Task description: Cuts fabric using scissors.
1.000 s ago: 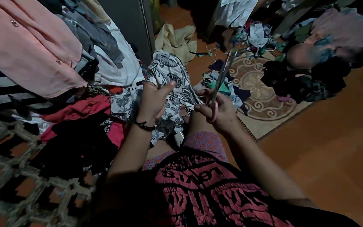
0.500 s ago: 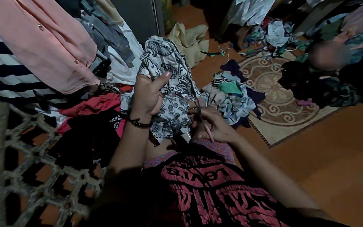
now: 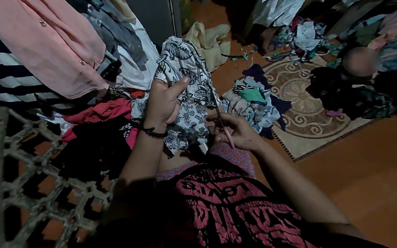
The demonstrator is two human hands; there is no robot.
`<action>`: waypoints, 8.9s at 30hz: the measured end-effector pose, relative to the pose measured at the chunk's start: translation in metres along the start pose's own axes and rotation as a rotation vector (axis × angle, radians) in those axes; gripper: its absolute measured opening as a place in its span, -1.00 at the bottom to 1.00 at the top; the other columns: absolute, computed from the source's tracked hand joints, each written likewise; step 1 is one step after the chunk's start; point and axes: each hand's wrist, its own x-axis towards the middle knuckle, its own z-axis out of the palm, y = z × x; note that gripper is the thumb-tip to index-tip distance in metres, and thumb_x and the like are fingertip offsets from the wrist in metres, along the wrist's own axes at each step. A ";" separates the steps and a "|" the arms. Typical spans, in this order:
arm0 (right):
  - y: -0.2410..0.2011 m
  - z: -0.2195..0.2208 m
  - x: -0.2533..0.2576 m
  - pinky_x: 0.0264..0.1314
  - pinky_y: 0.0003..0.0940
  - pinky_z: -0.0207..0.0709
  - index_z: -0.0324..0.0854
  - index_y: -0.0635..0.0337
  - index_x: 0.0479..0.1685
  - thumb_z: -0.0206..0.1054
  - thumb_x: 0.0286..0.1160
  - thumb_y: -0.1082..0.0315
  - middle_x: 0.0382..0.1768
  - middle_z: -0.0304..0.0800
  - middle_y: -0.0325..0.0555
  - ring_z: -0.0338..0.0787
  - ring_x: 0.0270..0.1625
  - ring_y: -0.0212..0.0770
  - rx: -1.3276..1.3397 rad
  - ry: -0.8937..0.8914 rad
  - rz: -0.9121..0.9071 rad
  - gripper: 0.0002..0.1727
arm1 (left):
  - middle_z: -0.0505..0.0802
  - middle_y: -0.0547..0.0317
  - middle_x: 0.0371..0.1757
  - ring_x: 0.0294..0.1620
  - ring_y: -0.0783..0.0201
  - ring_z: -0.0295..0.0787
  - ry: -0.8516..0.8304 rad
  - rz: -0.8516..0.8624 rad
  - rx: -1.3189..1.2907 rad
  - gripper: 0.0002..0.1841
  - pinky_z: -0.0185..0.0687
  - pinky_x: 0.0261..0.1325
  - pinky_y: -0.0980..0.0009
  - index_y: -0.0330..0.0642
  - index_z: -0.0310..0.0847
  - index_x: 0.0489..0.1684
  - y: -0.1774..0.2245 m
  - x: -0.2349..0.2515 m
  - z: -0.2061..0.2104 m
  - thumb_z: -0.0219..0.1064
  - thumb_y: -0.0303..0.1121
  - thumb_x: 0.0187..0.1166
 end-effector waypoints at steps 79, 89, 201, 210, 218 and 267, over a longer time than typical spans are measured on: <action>-0.006 -0.003 -0.006 -0.52 -0.63 0.54 0.77 0.14 -0.03 0.45 0.27 -0.39 -0.50 0.73 -0.53 0.58 -0.57 -0.67 0.176 0.085 0.100 -0.28 | 0.86 0.24 -0.07 -0.02 0.42 0.84 -0.074 -0.075 0.124 -0.66 0.79 0.17 0.38 -0.29 0.50 0.14 -0.021 -0.010 0.000 0.32 -0.74 0.45; -0.004 -0.003 -0.003 -0.49 -0.62 0.55 0.77 0.13 0.01 0.41 0.25 -0.46 -0.49 0.73 -0.52 0.58 -0.54 -0.66 0.171 0.100 0.082 -0.22 | 0.87 0.29 -0.23 -0.24 0.47 0.83 -0.134 -0.137 0.278 -0.77 0.80 -0.08 0.47 -0.24 0.60 0.01 -0.016 -0.022 -0.002 0.36 -0.68 0.48; -0.037 -0.008 0.024 -0.55 -0.70 0.51 0.69 -0.06 -0.19 0.46 0.42 -0.22 -0.56 0.65 -0.62 0.58 -0.57 -0.69 0.406 0.031 -0.079 -0.58 | 0.86 0.33 -0.05 0.01 0.48 0.84 -0.160 0.186 0.135 -0.55 0.79 0.20 0.42 -0.38 0.41 0.26 -0.027 -0.029 -0.016 0.41 -0.59 0.39; -0.034 -0.007 0.020 -0.57 -0.72 0.51 0.68 -0.01 -0.25 0.49 0.47 -0.06 -0.59 0.62 -0.62 0.56 -0.61 -0.70 0.348 0.029 -0.025 -0.68 | 0.88 0.40 -0.05 0.05 0.53 0.82 -0.219 0.245 0.212 -0.54 0.77 0.26 0.43 -0.35 0.51 0.18 -0.028 -0.029 -0.021 0.53 -0.55 0.28; -0.037 -0.011 0.018 -0.53 -0.73 0.52 0.68 -0.07 -0.20 0.50 0.39 -0.18 -0.54 0.66 -0.67 0.58 -0.57 -0.72 0.394 0.030 -0.059 -0.61 | 0.88 0.46 -0.05 0.03 0.58 0.82 -0.281 0.215 0.238 -0.55 0.77 0.23 0.48 -0.36 0.52 0.15 -0.028 -0.035 -0.023 0.51 -0.57 0.26; -0.026 -0.008 0.014 -0.49 -0.72 0.48 0.73 0.08 -0.04 0.44 0.41 -0.27 -0.54 0.62 -0.61 0.53 -0.54 -0.74 0.246 0.060 -0.033 -0.44 | 0.90 0.36 -0.01 0.05 0.46 0.85 -0.211 0.191 0.166 -0.52 0.80 0.23 0.37 -0.22 0.56 0.23 -0.026 -0.033 -0.020 0.52 -0.62 0.30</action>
